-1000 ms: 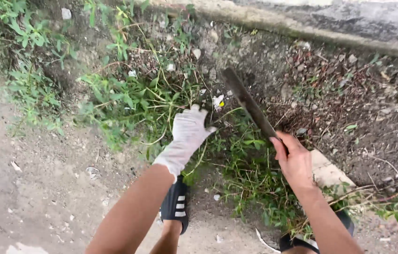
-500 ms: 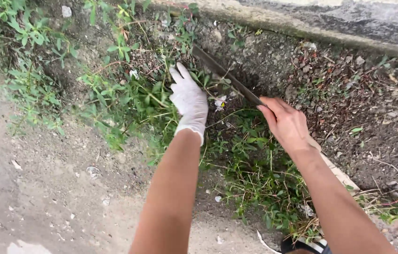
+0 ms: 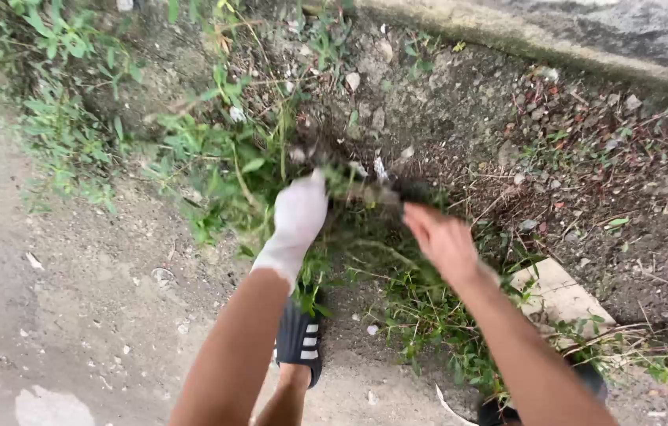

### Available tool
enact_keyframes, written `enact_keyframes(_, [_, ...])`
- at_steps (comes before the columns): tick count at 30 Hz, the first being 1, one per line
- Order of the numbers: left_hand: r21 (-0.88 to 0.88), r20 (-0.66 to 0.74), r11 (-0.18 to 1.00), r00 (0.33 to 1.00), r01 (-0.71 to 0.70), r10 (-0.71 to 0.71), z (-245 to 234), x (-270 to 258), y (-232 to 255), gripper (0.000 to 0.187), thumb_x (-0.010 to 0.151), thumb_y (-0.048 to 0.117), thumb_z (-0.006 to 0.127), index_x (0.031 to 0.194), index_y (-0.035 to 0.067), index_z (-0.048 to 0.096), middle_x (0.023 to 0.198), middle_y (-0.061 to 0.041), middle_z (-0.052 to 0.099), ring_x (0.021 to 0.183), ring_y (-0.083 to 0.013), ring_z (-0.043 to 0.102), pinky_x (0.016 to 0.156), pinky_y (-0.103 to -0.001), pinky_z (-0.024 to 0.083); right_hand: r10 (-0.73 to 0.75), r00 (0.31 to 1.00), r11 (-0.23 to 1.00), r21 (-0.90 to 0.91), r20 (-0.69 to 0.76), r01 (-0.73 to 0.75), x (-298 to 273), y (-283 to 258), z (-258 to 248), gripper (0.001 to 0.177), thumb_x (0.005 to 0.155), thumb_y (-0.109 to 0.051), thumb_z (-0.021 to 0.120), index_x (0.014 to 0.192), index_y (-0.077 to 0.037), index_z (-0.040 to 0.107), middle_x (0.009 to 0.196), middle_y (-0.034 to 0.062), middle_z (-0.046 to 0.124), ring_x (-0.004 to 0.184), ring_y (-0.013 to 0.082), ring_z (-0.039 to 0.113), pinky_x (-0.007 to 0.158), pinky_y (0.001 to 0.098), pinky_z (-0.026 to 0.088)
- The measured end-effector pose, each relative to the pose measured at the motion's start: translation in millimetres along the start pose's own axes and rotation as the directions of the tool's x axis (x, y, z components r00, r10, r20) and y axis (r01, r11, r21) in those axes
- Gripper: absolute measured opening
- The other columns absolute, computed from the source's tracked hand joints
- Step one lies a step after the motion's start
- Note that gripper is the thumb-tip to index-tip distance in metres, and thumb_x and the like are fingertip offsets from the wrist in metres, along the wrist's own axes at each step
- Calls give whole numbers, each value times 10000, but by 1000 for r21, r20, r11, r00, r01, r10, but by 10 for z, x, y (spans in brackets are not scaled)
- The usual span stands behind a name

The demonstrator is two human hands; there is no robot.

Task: Weeding the ground next to a wall using a large blade and hands

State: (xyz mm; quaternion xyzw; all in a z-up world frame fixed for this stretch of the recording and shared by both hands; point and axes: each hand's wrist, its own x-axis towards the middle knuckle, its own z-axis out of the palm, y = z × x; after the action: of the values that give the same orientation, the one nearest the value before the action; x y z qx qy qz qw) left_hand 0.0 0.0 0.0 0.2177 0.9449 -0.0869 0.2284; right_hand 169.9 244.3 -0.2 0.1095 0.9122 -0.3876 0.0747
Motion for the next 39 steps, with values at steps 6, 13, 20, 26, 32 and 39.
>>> enact_keyframes(6, [134,-99,966,967,-220,234,874,-1304,-231,160,982,242,582,852,217,671,669,-38,681,615,-272,751,496,-453,594,43,999,996,76,30,-45,-951,-145,103,202,1046,-303,708,1219,-241,792,1080,79,839,944,349,805,730,469,664])
enact_keyframes(13, [2,38,991,991,130,-130,-270,-1587,514,1146,684,319,930,1664,194,348,1615,-90,465,1461,-303,458,1185,-646,353,140,978,986,-71,-156,-153,-1685,112,-718,205,985,-318,800,1189,-312,822,920,-10,834,809,261,801,717,414,646])
enact_keyframes(20, [-551,154,780,955,296,-254,-1049,-507,1894,732,1064,590,495,1547,41,507,1485,-246,602,1345,-397,582,1092,-607,459,311,950,933,-192,2,-305,-1128,776,-1865,299,1235,-179,549,1455,-21,675,751,105,747,408,206,638,305,311,590])
enact_keyframes(26, [-529,620,408,667,744,-413,-944,-63,2485,1067,735,613,923,1521,120,396,1503,-100,470,1380,-368,562,1117,-660,481,288,952,904,-358,105,-234,-797,1446,-1791,272,1224,-283,575,1472,-265,687,636,-14,698,376,173,587,294,325,533])
enact_keyframes(32, [-597,389,473,750,647,-534,246,18,2754,1037,630,241,970,1411,160,294,1381,-111,454,1008,-485,760,825,-699,673,349,935,928,-164,69,-334,-847,1465,-1650,163,1163,-392,646,1308,-384,720,1017,-5,809,950,320,794,962,542,618])
enact_keyframes(39, [-456,275,739,868,497,-414,-114,-282,2541,276,1042,143,410,1314,102,388,876,-116,796,883,-395,828,804,-558,658,329,935,941,-124,129,-314,-1143,1212,-1545,227,1103,-344,676,1319,-333,744,991,105,835,877,372,808,870,550,649])
